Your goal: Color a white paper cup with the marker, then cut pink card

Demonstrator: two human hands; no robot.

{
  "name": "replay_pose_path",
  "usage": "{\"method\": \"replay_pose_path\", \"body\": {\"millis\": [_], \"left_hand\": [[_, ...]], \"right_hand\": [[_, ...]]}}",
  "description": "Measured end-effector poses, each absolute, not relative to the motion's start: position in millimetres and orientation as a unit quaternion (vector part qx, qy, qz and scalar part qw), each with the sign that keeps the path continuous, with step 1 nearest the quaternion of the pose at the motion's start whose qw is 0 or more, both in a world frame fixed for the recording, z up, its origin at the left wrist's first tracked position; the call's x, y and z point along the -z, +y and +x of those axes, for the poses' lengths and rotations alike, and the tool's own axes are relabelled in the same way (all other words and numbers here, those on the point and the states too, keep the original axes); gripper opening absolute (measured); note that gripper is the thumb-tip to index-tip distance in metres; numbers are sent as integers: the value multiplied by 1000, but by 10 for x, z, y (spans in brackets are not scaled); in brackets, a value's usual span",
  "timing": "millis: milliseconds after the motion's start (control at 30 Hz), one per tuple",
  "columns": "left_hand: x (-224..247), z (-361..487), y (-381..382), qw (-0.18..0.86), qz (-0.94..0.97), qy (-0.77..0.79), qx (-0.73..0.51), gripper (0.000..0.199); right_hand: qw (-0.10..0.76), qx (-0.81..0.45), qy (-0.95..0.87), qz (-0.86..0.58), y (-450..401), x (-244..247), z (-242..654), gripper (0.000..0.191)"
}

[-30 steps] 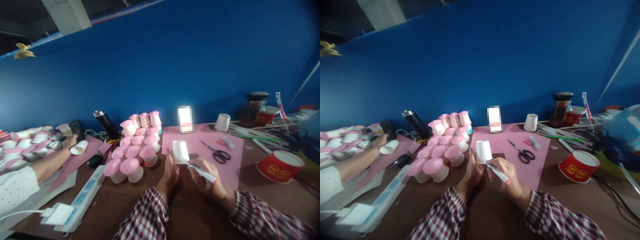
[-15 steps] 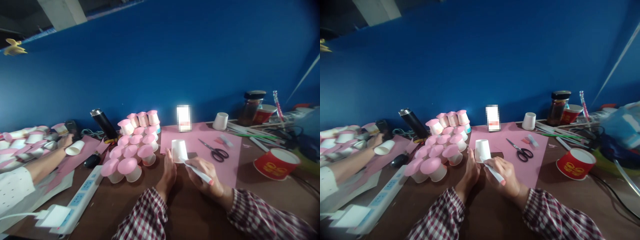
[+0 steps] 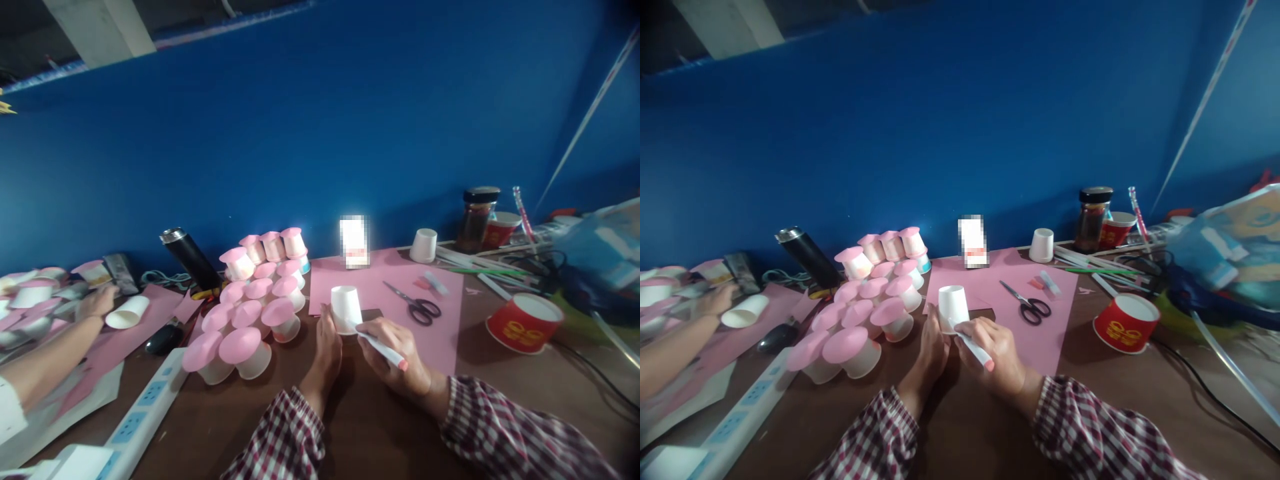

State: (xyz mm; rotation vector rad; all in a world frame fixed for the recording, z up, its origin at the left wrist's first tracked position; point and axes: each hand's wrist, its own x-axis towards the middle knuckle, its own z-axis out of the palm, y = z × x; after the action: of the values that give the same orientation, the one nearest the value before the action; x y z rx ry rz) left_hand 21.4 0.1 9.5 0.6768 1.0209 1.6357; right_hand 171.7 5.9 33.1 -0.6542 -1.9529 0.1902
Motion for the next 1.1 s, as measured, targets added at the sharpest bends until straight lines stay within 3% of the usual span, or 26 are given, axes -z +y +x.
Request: {"method": "replay_pose_path", "body": {"millis": [100, 467, 800, 1100], "left_hand": [[-97, 215, -31, 466, 283, 451, -707, 33], [-94, 218, -11, 475, 290, 478, -680, 40], [-23, 227, 73, 475, 322, 503, -646, 61], [222, 110, 125, 383, 424, 541, -618, 58]], "right_hand": [[508, -80, -813, -274, 59, -338, 1717, 12], [508, -94, -810, -277, 71, -292, 1718, 11], [511, -81, -812, -270, 77, -295, 1715, 13], [503, -86, -817, -267, 92, -267, 1719, 14]]}}
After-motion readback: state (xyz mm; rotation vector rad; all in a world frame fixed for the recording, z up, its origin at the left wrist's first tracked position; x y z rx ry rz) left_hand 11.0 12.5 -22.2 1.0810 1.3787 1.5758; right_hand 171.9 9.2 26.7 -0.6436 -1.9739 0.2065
